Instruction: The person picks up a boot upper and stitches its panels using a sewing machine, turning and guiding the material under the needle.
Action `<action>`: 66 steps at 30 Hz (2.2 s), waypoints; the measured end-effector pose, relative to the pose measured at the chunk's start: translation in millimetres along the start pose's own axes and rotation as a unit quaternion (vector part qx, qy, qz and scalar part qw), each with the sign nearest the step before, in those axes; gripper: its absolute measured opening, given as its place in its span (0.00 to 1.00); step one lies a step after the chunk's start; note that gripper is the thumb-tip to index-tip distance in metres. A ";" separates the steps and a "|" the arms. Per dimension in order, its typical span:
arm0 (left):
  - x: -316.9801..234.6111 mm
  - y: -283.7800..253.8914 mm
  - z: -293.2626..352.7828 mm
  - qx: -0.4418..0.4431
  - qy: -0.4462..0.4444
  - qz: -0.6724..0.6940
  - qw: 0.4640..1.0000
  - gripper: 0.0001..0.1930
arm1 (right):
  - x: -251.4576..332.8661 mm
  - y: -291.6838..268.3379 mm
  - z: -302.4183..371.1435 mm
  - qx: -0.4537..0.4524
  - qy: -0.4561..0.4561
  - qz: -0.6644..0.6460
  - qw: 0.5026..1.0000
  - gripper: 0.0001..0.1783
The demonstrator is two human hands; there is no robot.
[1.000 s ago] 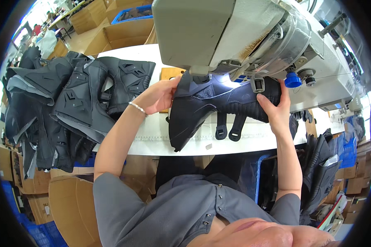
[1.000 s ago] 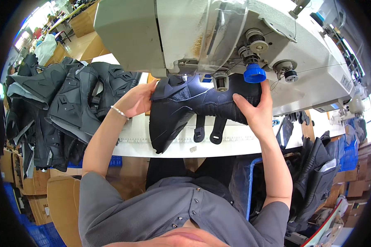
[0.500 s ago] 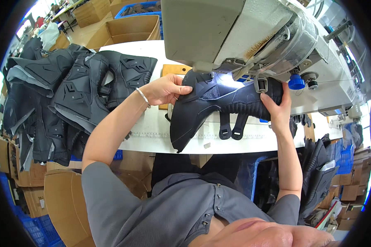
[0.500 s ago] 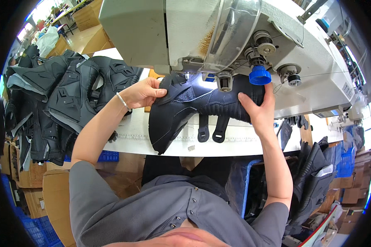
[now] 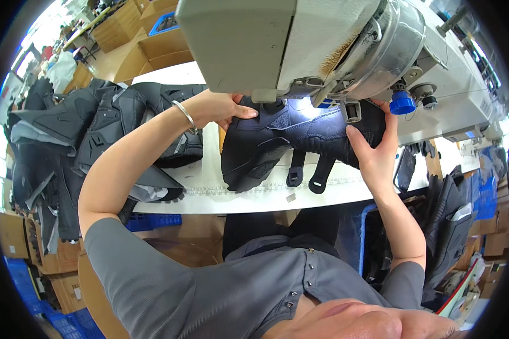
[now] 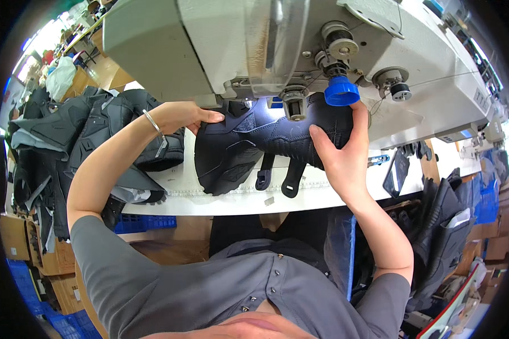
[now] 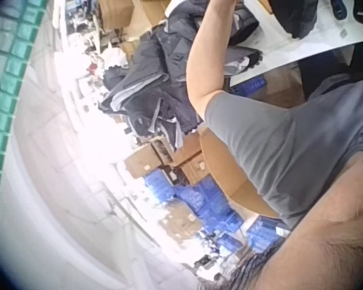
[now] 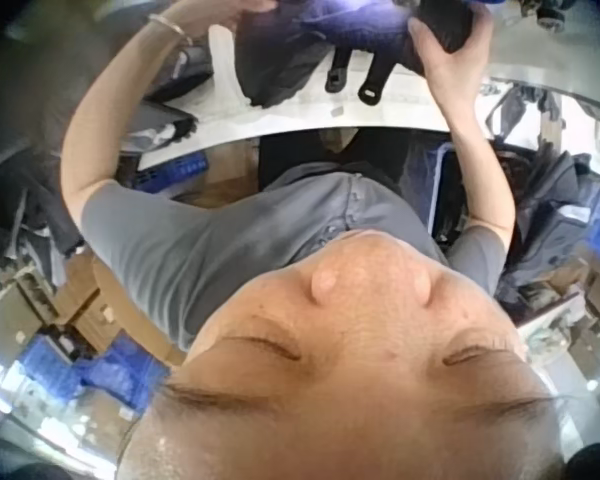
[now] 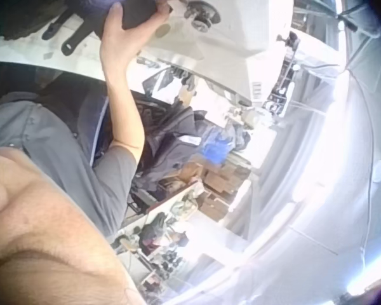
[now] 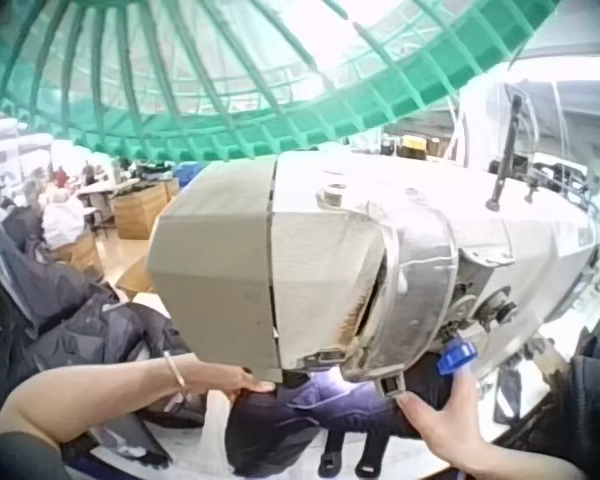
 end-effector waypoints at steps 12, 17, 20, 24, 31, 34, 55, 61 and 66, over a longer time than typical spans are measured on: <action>-2.5 -2.8 4.6 -0.020 0.032 -0.003 0.999 0.31 | 10.9 1.1 0.3 0.001 -0.003 0.015 1.000 0.31; -26.6 3.9 21.3 -0.012 0.070 -0.045 0.996 0.28 | 5.7 0.4 2.9 -0.018 -0.011 0.004 1.000 0.31; -3.0 -9.5 1.5 -0.041 0.024 -0.039 0.998 0.20 | 9.0 1.4 3.7 -0.004 0.004 -0.001 1.000 0.31; 9.6 -21.6 -16.5 -0.011 0.044 0.039 0.998 0.14 | 6.8 3.4 3.4 0.000 0.003 -0.016 1.000 0.31; 19.6 -3.9 -30.2 0.083 -0.006 0.119 0.989 0.16 | 9.4 2.4 7.9 0.005 0.016 -0.032 0.999 0.29; -3.0 1.9 -11.0 0.021 0.042 0.022 0.999 0.20 | 7.1 3.1 10.9 -0.005 0.018 -0.031 0.999 0.29; -20.5 -1.7 -1.2 -0.041 0.131 -0.102 0.985 0.19 | 12.3 4.4 16.8 -0.029 -0.004 -0.015 0.999 0.29; -28.1 -1.9 2.5 -0.036 0.144 -0.050 0.988 0.19 | 6.9 6.9 16.9 -0.031 0.004 -0.031 0.999 0.29; -18.5 -2.9 2.8 -0.053 0.117 -0.043 0.991 0.19 | 3.7 6.5 14.4 -0.031 0.013 -0.057 0.998 0.29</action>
Point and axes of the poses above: each hand's wrist, its own z-axis away from the middle knuckle, its own y-axis out of the palm, x = y × z, the point moved 8 cm from there along -z, towards the middle knuckle, and after that the axes turned 14 degrees about z, right-handed, at the moved point
